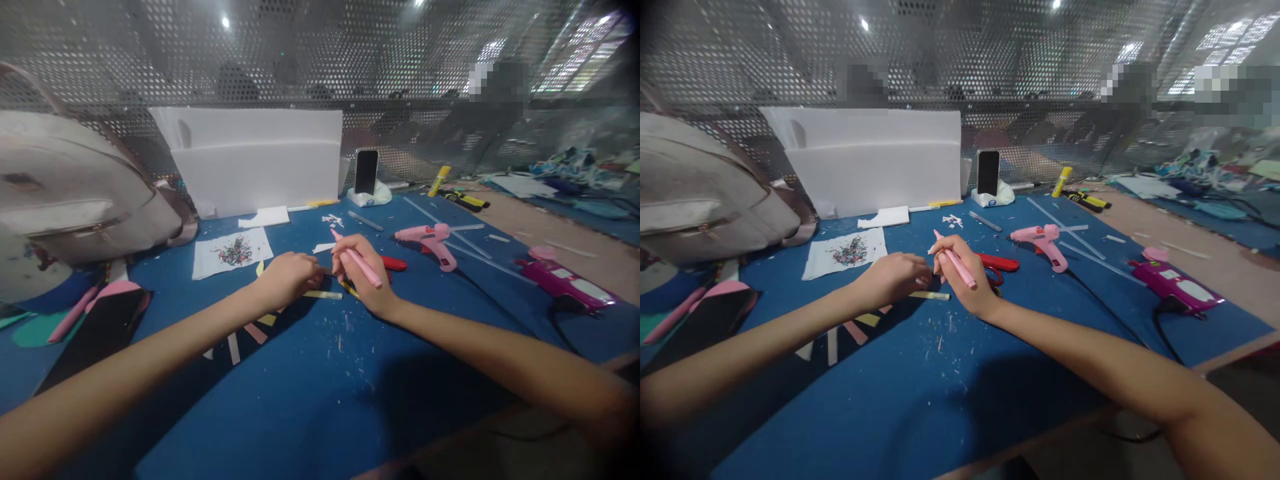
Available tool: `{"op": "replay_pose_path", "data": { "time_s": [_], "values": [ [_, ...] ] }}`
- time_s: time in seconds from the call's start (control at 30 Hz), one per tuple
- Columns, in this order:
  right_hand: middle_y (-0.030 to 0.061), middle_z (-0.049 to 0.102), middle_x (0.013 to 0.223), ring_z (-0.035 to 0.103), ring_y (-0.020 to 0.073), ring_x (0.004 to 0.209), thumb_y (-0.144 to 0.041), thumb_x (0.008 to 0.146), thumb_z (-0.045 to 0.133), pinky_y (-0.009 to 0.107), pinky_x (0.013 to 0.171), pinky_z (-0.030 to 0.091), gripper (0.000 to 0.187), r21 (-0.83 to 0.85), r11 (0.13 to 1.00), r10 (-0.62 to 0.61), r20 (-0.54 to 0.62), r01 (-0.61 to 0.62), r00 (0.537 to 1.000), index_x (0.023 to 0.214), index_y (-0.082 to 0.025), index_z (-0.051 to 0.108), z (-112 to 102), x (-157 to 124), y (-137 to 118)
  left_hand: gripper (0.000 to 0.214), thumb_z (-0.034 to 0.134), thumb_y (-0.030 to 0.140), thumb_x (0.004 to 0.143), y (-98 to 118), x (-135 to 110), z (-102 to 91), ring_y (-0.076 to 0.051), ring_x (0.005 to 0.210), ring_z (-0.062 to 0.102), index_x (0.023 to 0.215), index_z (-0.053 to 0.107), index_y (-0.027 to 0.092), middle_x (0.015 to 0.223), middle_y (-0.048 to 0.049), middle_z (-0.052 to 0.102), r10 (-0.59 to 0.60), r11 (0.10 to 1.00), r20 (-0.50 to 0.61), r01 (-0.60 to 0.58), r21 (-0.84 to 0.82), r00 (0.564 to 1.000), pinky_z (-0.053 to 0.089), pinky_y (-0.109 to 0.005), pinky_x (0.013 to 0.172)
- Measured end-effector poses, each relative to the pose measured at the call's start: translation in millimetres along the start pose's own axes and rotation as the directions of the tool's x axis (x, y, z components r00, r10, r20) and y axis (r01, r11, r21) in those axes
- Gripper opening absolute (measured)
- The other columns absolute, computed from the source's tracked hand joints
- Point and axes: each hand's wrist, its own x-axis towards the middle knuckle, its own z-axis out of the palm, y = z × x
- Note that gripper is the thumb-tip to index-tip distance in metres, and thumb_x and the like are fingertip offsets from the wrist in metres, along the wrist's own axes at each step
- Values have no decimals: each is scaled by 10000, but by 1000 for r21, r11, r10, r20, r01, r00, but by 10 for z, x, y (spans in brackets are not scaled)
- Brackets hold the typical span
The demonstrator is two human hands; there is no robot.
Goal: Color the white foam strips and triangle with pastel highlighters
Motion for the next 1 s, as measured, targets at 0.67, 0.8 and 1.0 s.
{"op": "replay_pose_path", "data": {
  "time_s": [0.67,0.8,1.0],
  "values": [
    [-11,525,697,492,132,586,-481,952,446,268,546,396,320,141,990,2,152,-23,988,1029,-186,543,141,-213,-144,41,723,265,841,678,-912,-26,-131,774,644,838,704,229,843,12,696,-245,856,-186,122,-501,952,503,-253,691],
    [-11,489,600,435,114,523,-410,998,372,259,514,348,401,188,976,68,208,-108,976,687,-182,482,197,-271,-242,58,708,237,852,768,-1085,180,-163,839,635,897,715,273,903,6,692,-281,842,-201,141,-521,939,456,-317,764],
    [10,525,599,481,119,541,-346,1005,364,257,525,373,428,106,984,97,370,-146,924,645,-168,513,232,-334,-398,108,695,207,864,734,-1123,240,-169,835,585,891,695,311,881,36,663,-271,874,-194,156,-461,943,329,-346,756]
  ]
}}
